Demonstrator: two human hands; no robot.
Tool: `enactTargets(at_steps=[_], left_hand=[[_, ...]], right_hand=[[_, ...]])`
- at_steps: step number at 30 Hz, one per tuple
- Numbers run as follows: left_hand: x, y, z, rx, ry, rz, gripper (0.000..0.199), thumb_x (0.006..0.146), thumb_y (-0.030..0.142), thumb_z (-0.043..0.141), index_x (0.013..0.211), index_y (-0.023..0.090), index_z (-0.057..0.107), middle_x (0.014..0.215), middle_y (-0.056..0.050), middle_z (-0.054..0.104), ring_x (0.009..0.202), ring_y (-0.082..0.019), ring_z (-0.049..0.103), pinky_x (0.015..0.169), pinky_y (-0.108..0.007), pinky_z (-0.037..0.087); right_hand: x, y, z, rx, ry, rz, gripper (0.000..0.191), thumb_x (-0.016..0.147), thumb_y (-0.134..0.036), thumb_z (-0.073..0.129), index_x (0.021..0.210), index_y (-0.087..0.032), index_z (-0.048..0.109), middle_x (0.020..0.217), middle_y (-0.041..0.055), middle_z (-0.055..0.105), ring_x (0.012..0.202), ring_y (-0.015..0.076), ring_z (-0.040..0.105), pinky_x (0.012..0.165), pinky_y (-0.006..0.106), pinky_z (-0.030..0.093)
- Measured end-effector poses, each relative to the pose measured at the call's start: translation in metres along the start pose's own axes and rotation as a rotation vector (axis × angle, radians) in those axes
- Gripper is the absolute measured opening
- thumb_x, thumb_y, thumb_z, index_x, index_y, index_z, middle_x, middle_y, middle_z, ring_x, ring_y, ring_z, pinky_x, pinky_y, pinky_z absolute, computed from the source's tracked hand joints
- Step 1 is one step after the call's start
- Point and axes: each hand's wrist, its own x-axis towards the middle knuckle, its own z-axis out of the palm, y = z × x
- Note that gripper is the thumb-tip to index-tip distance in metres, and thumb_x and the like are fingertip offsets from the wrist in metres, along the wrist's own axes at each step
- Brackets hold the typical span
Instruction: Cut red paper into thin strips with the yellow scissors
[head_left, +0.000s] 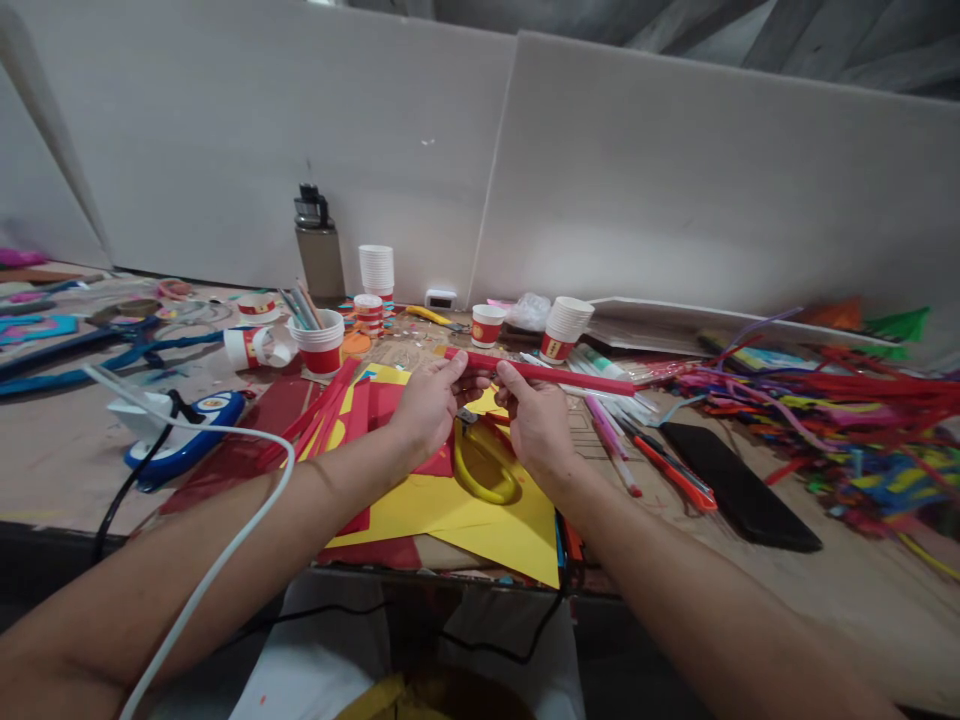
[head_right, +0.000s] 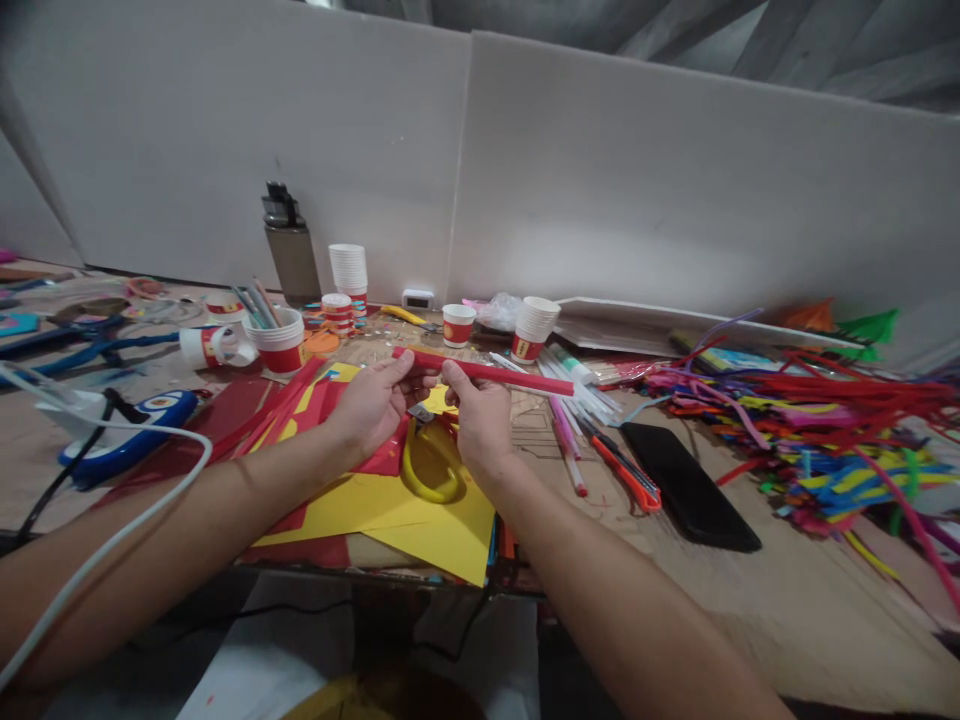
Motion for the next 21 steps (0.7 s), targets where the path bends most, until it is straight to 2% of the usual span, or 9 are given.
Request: enactTargets(at_steps=[7, 13, 21], left_hand=[[0.0032, 0.0018, -0.0019, -0.002, 0.041, 0.017, 0.018, 0.085, 0.024, 0.055, 0.075, 0.011, 0.062, 0.068, -0.006, 0.068, 0.062, -0.01, 0.063, 0.069, -0.025, 0.05], [0.0027, 0.0049, -0.0004, -0.001, 0.071, 0.022, 0.018, 0.085, 0.026, 0.056, 0.076, 0.011, 0.062, 0.067, -0.006, 0.067, 0.059, -0.01, 0.062, 0.068, -0.024, 0.051], [-0.0017, 0.0047, 0.0047, 0.023, 0.035, -0.024, 0.016, 0.075, 0.023, 0.069, 0.078, 0.01, 0.062, 0.07, -0.006, 0.067, 0.064, -0.01, 0.064, 0.062, -0.02, 0.049]], right_hand=[[-0.0022, -0.0056, 0.0043, 0.088, -0.014, 0.055, 0.024, 0.064, -0.036, 0.074, 0.062, -0.015, 0.062, 0.06, -0.0008, 0.059, 0.049, 0.007, 0.042, 0.049, 0.023, 0.033], [-0.0011, -0.0102, 0.0025, 0.086, 0.025, 0.089, 0.025, 0.061, -0.036, 0.074, 0.061, -0.015, 0.062, 0.058, 0.0004, 0.059, 0.048, 0.0075, 0.043, 0.047, 0.024, 0.033], [-0.0008, -0.0029, 0.0015, 0.057, 0.045, 0.044, 0.026, 0.065, -0.038, 0.073, 0.063, -0.015, 0.062, 0.054, -0.0017, 0.054, 0.049, 0.0077, 0.042, 0.048, 0.024, 0.033]])
